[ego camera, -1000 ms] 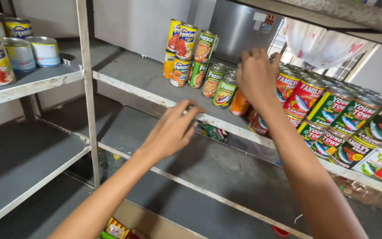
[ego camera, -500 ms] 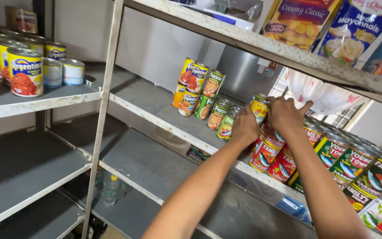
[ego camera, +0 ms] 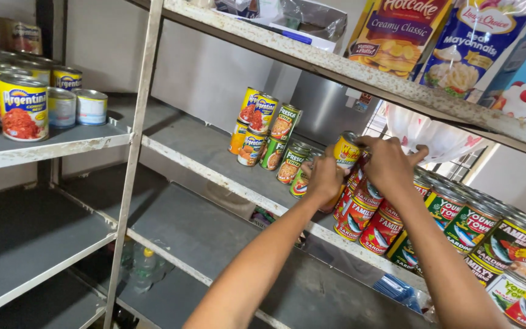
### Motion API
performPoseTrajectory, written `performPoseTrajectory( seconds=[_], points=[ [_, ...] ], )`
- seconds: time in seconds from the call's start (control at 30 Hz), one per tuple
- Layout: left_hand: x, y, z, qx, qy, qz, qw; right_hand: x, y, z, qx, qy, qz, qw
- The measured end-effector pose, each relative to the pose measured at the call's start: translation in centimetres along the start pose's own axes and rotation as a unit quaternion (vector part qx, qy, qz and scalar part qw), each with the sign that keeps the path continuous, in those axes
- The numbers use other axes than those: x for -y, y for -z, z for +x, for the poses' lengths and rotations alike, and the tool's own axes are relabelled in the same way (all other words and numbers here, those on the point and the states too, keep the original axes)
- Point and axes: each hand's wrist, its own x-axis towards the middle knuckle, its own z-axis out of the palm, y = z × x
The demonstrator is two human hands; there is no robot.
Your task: Organizing and stocking various canned food items on storage shelves.
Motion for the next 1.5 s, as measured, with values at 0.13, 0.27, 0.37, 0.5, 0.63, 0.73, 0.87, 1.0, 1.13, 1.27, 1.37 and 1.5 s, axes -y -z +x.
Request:
performPoseTrajectory(
  seconds=[0.13, 0.27, 0.37, 0.5, 0.63, 0.73, 0.87, 1.0, 1.13, 1.27, 1.37, 1.5],
  points=[
    [-2.8, 4.8, -1.4, -0.05, -0.084, -0.017, 0.995, 0.4, 1.5, -0.4, -0.098, 0.1, 0.105, 0.985],
    [-3.6, 9.9, -3.2, -0.022, -0.097, -0.003, 0.995, 2.0, 1.4, -1.0, -0.151, 0.133, 0.281, 0.938],
    [-3.2, 13.5, -4.4, -0.009, -0.076, -0.012, 0.997, 3.5, -1.2, -1.2, -0.059, -0.001, 0.529, 0.846],
    [-0.8, 17.7, -6.1, -0.01, -0.061, -0.081, 0.995, 7.4, -6.4, -2.2, 0.07, -0.037, 0.692, 0.718],
    [-0.3, 24.1, -8.4, 0.03, 0.002, -0.186, 0.982, 15.2, -5.2, -4.0, 0.196, -0.054, 0.799, 0.566],
    [-3.9, 31.5, -10.9, 0.014, 0.182, -0.084, 0.98, 21.0, -2.1, -4.9, 0.256, -0.027, 0.812, 0.524],
    [-3.6, 38.6, -13.4, -0.045, 0.099, 0.006, 0.994, 27.3, -1.1, -5.0, 0.324, 0.042, 0.783, 0.53],
    [-5.0, 44.7, -16.6, -0.113, 0.048, 0.134, 0.983, 34.4, -0.5, -5.5, 0.29, 0.142, 0.753, 0.573],
    [-5.8, 50.1, -19.9, -0.16, -0.086, 0.277, 0.944, 41.7, 1.3, -7.2, 0.172, 0.237, 0.784, 0.548],
    [-7.9, 55.2, -22.3, -0.194, -0.064, 0.288, 0.936, 47.9, 2.3, -7.8, 0.174, 0.25, 0.79, 0.532],
    [-8.9, 59.4, -23.7, -0.198, 0.06, 0.274, 0.939, 51.8, 2.7, -8.0, 0.224, 0.276, 0.807, 0.471],
    [-5.7, 65.1, -25.8, -0.154, 0.05, 0.38, 0.911, 57.7, 1.3, -7.7, 0.286, 0.284, 0.8, 0.444]
  ],
)
